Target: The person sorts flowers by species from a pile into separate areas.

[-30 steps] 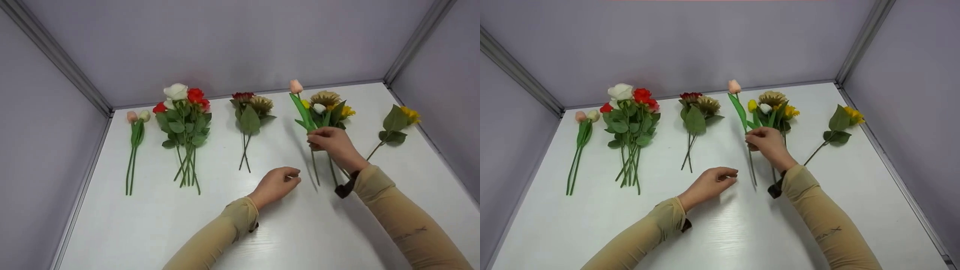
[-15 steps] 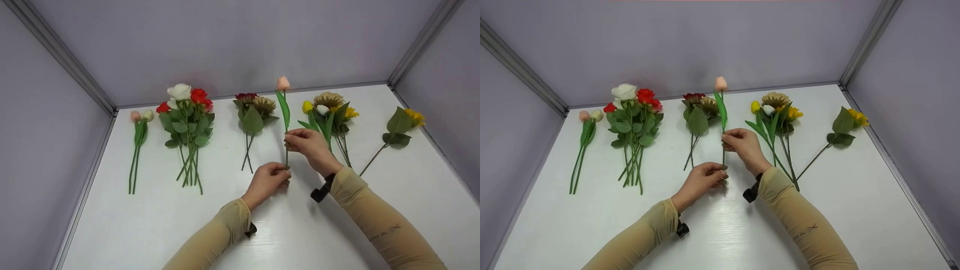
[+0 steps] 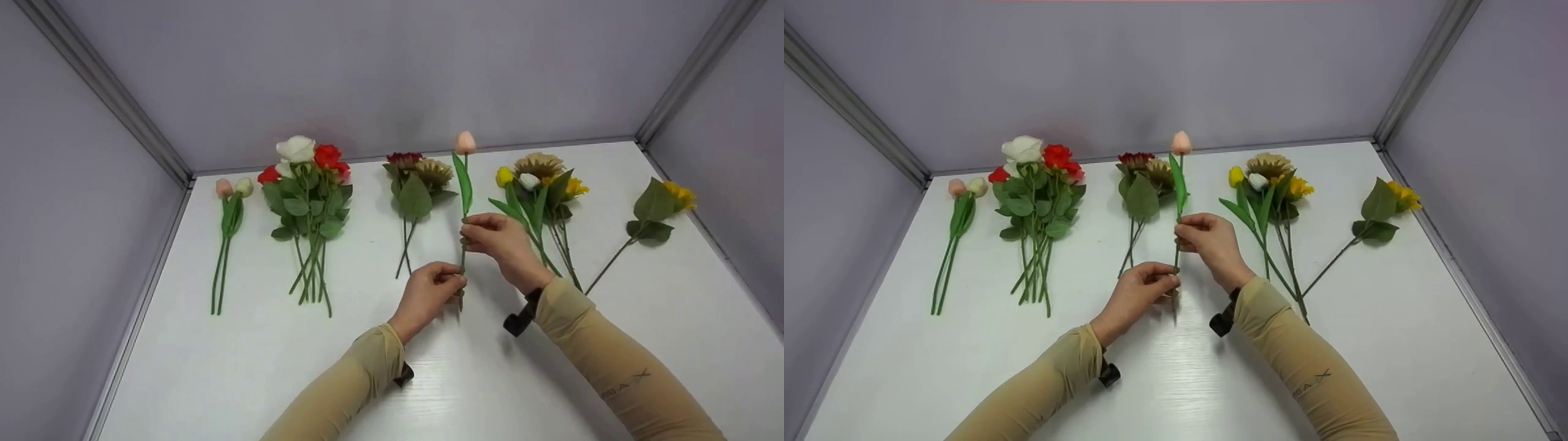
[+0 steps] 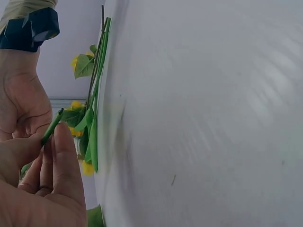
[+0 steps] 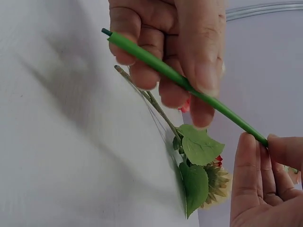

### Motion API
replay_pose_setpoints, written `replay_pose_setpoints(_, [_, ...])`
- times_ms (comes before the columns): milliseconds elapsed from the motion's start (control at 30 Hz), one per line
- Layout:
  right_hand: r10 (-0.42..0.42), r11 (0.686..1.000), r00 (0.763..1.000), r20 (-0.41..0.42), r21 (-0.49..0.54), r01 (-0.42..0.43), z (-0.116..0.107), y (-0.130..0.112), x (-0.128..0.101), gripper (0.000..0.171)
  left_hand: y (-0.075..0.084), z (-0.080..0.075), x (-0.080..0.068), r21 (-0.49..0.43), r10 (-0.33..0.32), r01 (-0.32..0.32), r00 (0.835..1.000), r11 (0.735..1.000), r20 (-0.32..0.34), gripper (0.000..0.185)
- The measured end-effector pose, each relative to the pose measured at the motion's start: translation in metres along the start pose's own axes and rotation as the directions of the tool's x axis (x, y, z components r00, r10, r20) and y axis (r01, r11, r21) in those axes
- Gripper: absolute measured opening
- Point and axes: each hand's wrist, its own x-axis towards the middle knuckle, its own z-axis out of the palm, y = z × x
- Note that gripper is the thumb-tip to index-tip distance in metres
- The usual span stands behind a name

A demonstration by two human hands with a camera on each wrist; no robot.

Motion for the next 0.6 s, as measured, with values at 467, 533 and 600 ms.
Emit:
replay_pose_setpoints(467, [-0.237, 0.845, 0.942, 0.237, -0.429, 0.32, 0.056, 0.002, -0.011, 0.037, 0.029, -0.118, -0.037, 0.24, 0.069, -0.017, 0.975, 0.971, -0.212, 0.025])
replay_pose_setpoints(533, [-0.28, 0.73, 0.904, 0.322, -0.541, 0.419, 0.068, 0.0, -0.015, 0.043, 0.035, -0.152, -0.045, 0.349, 0.094, 0.01, 0.955, 0.937, -0.281, 0.027])
replay_pose_setpoints(600, [-0.309, 0.603, 0.853, 0.42, -0.607, 0.518, 0.082, -0.001, -0.019, 0.049, 0.04, -0.188, -0.052, 0.46, 0.122, 0.054, 0.93, 0.886, -0.346, 0.029])
